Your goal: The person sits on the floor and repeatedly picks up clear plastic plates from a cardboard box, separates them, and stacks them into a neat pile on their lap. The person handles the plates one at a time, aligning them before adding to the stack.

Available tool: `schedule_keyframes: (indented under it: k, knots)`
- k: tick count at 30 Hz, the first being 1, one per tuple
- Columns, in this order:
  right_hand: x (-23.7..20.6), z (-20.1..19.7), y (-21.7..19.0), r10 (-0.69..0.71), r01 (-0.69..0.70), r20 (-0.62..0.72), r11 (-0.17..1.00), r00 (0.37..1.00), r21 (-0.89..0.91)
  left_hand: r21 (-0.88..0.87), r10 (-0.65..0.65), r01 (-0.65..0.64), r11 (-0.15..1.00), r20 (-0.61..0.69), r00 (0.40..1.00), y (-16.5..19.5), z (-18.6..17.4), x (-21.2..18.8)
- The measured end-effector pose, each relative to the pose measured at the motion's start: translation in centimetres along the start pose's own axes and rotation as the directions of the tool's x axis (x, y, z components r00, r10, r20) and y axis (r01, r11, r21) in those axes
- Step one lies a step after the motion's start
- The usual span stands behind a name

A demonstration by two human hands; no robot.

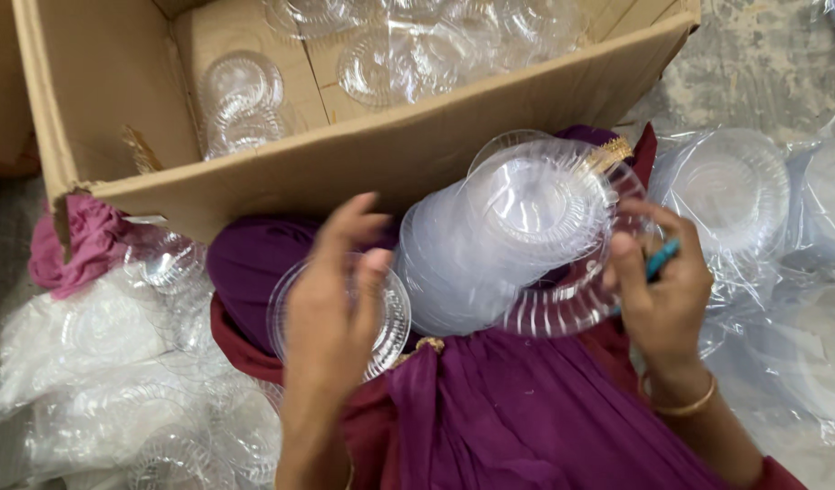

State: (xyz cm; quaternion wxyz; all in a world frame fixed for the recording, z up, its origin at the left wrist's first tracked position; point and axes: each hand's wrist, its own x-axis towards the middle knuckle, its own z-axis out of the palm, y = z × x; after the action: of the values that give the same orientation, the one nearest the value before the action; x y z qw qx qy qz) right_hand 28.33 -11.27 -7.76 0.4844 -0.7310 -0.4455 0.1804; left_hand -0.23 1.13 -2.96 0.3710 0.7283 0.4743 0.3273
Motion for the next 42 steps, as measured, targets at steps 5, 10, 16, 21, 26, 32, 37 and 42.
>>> schedule_keyframes:
  k: [5,10,16,21,26,32,37,42]
  knots:
    - [3.4,-0.9,1.3,0.079,-0.047,0.040,0.860,0.996,-0.508,0.610,-0.178,0.239,0.755,-0.160,0.971,-10.4,-2.2,1.3]
    - [3.4,-2.0,2.5,0.120,-0.098,0.023,0.891,0.992,-0.443,0.494,-0.475,0.483,0.723,-0.153,0.867,-14.5,-3.9,1.6]
    - [3.8,-1.7,3.0,0.103,-0.095,-0.001,0.917,0.995,-0.386,0.353,-0.368,0.499,0.792,-0.377,0.850,-10.9,-6.9,0.6]
    - [4.1,-1.1,2.9,0.172,-0.150,0.035,0.925,0.984,-0.349,0.535,-0.401,0.529,0.659,-0.345,0.849,-8.3,-7.0,1.1]
    - [3.6,-0.3,1.6,0.035,-0.024,0.062,0.987,0.997,-0.156,0.242,-0.100,0.201,0.949,-0.371,0.923,-4.4,-5.3,0.7]
    - [2.6,3.0,-0.7,0.078,-0.263,0.457,0.897,0.886,0.356,-0.572,-0.182,0.147,0.807,-0.004,0.983,-1.6,2.1,2.2]
    - [2.3,3.7,-0.7,0.144,-0.279,0.335,0.871,0.931,0.403,-0.704,-0.089,0.091,0.704,0.039,0.995,-1.5,5.6,1.9]
    - [2.8,3.0,1.0,0.128,-0.216,0.199,0.824,0.972,0.524,-0.661,-0.042,0.044,0.749,0.019,0.999,-0.3,6.3,1.1]
